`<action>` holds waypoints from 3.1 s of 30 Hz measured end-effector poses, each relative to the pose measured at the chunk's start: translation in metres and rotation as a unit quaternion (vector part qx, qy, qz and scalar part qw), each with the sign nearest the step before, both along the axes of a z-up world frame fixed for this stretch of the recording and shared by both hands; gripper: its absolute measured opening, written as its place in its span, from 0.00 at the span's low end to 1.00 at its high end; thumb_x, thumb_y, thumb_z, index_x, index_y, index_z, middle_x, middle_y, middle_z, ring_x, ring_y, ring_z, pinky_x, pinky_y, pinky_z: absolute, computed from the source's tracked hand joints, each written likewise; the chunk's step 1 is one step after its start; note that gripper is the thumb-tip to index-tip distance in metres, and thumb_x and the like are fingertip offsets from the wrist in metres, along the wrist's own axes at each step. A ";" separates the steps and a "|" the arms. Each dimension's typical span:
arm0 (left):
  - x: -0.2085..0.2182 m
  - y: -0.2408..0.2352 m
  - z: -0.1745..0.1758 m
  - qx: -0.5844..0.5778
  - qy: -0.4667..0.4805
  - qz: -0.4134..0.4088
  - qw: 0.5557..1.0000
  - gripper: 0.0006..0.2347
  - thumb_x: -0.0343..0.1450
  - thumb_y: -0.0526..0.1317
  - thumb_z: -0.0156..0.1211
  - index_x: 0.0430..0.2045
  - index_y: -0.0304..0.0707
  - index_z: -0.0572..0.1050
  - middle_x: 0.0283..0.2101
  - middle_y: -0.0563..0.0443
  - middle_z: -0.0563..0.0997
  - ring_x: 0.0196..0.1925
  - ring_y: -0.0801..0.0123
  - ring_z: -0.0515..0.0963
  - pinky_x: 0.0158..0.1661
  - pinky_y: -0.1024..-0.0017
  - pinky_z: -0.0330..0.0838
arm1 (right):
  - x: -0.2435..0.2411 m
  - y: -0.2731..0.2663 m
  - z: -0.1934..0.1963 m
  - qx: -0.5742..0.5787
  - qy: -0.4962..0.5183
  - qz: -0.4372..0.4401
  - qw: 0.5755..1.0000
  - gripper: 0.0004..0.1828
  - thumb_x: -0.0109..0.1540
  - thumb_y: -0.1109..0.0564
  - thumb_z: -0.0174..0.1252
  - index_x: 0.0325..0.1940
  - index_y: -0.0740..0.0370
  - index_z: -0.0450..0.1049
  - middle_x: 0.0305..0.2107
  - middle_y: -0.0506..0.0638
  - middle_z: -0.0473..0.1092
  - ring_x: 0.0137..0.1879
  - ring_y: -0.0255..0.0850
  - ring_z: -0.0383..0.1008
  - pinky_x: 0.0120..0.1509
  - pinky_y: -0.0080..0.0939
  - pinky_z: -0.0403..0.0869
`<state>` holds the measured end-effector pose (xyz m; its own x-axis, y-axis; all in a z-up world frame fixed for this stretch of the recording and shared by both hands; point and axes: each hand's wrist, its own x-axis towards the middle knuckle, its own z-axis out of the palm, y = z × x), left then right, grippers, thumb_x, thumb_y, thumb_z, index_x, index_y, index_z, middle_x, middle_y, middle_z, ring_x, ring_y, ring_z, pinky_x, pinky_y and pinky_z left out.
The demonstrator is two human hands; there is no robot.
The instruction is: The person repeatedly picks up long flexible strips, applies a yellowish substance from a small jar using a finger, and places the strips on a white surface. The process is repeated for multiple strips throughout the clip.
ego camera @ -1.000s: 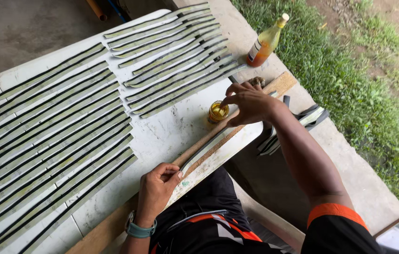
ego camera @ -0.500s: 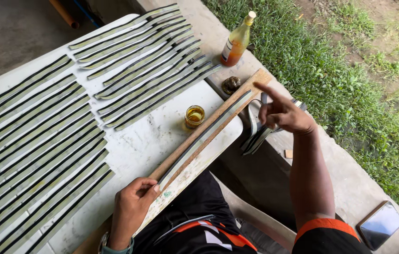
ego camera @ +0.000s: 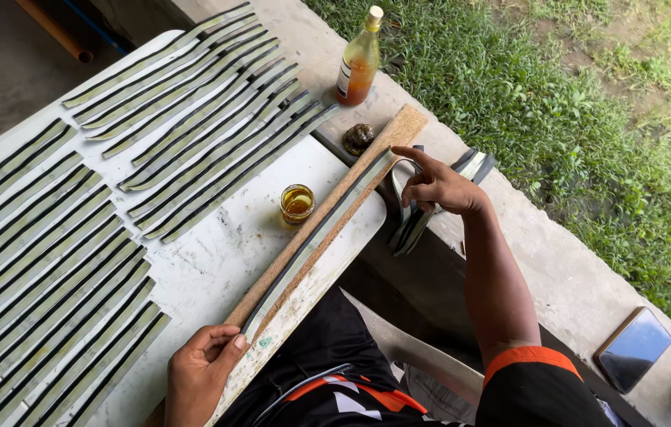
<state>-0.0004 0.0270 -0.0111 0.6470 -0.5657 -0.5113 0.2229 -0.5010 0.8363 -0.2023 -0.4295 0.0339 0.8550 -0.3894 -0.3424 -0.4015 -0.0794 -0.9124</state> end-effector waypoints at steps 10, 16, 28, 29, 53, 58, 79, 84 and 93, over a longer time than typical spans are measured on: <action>0.002 0.003 -0.009 0.000 0.000 -0.005 1.000 0.09 0.68 0.34 0.65 0.39 0.27 0.81 0.29 0.43 0.87 0.34 0.72 0.85 0.34 0.75 0.80 | 0.024 0.009 0.021 -0.188 0.120 -0.001 0.975 0.52 0.49 0.58 0.62 0.78 0.46 0.52 0.28 0.51 0.79 0.27 0.37 0.76 0.34 0.38 0.76; 0.000 0.005 -0.007 -0.024 -0.009 0.003 1.000 0.10 0.68 0.35 0.66 0.39 0.28 0.81 0.29 0.43 0.85 0.31 0.73 0.83 0.32 0.76 0.79 | 0.029 0.009 0.017 -0.211 0.130 0.021 0.969 0.53 0.49 0.57 0.61 0.79 0.45 0.53 0.27 0.54 0.79 0.28 0.39 0.76 0.35 0.40 0.76; 0.000 -0.001 0.018 0.055 -0.026 -0.014 0.998 0.11 0.67 0.36 0.66 0.40 0.31 0.80 0.36 0.41 0.87 0.37 0.67 0.88 0.38 0.71 0.84 | 0.031 0.058 0.023 -0.300 0.175 0.070 0.935 0.51 0.51 0.56 0.60 0.79 0.40 0.54 0.28 0.59 0.78 0.37 0.45 0.81 0.49 0.46 0.78; 0.000 -0.001 0.018 0.044 -0.037 -0.020 0.998 0.10 0.67 0.36 0.67 0.40 0.30 0.80 0.35 0.41 0.88 0.37 0.66 0.88 0.37 0.72 0.84 | 0.033 0.063 0.026 -0.305 0.202 0.070 0.928 0.51 0.52 0.56 0.59 0.80 0.40 0.55 0.27 0.61 0.78 0.36 0.47 0.81 0.48 0.47 0.78; -0.005 0.013 0.007 -0.113 -0.115 -0.034 0.986 0.08 0.68 0.36 0.66 0.37 0.31 0.81 0.30 0.47 0.88 0.34 0.72 0.87 0.35 0.74 0.81 | 0.121 0.138 0.062 -0.587 0.135 0.228 0.765 0.40 0.44 0.59 0.64 0.61 0.39 0.75 0.59 0.51 0.62 0.62 0.52 0.61 0.66 0.49 0.68; -0.005 0.009 0.014 -0.108 -0.146 -0.026 0.983 0.09 0.66 0.36 0.69 0.36 0.31 0.80 0.32 0.48 0.87 0.33 0.71 0.88 0.35 0.72 0.83 | 0.172 0.134 0.040 -0.551 0.310 0.349 0.692 0.38 0.48 0.58 0.65 0.62 0.32 0.75 0.61 0.47 0.60 0.67 0.50 0.57 0.70 0.57 0.64; -0.009 0.006 0.008 -0.122 -0.172 0.024 0.977 0.10 0.67 0.35 0.68 0.38 0.30 0.78 0.32 0.45 0.87 0.32 0.69 0.87 0.31 0.72 0.81 | 0.014 0.118 0.054 0.156 -0.245 0.249 0.924 0.61 0.50 0.70 0.64 0.84 0.54 0.44 0.42 0.58 0.75 0.42 0.40 0.77 0.47 0.39 0.77; -0.012 0.007 0.008 -0.114 -0.188 0.032 0.975 0.11 0.67 0.35 0.68 0.40 0.31 0.78 0.33 0.44 0.87 0.32 0.70 0.87 0.33 0.73 0.82 | 0.018 0.134 0.002 0.127 -0.020 0.201 0.971 0.63 0.50 0.70 0.56 0.83 0.47 0.32 0.31 0.57 0.77 0.31 0.37 0.73 0.31 0.33 0.73; -0.012 0.005 0.011 -0.091 -0.213 0.015 0.973 0.12 0.68 0.36 0.67 0.43 0.31 0.76 0.31 0.44 0.87 0.30 0.68 0.87 0.31 0.72 0.80 | 0.039 0.151 0.023 -0.077 0.104 0.194 0.973 0.58 0.52 0.66 0.60 0.82 0.44 0.40 0.24 0.54 0.78 0.25 0.37 0.73 0.30 0.37 0.74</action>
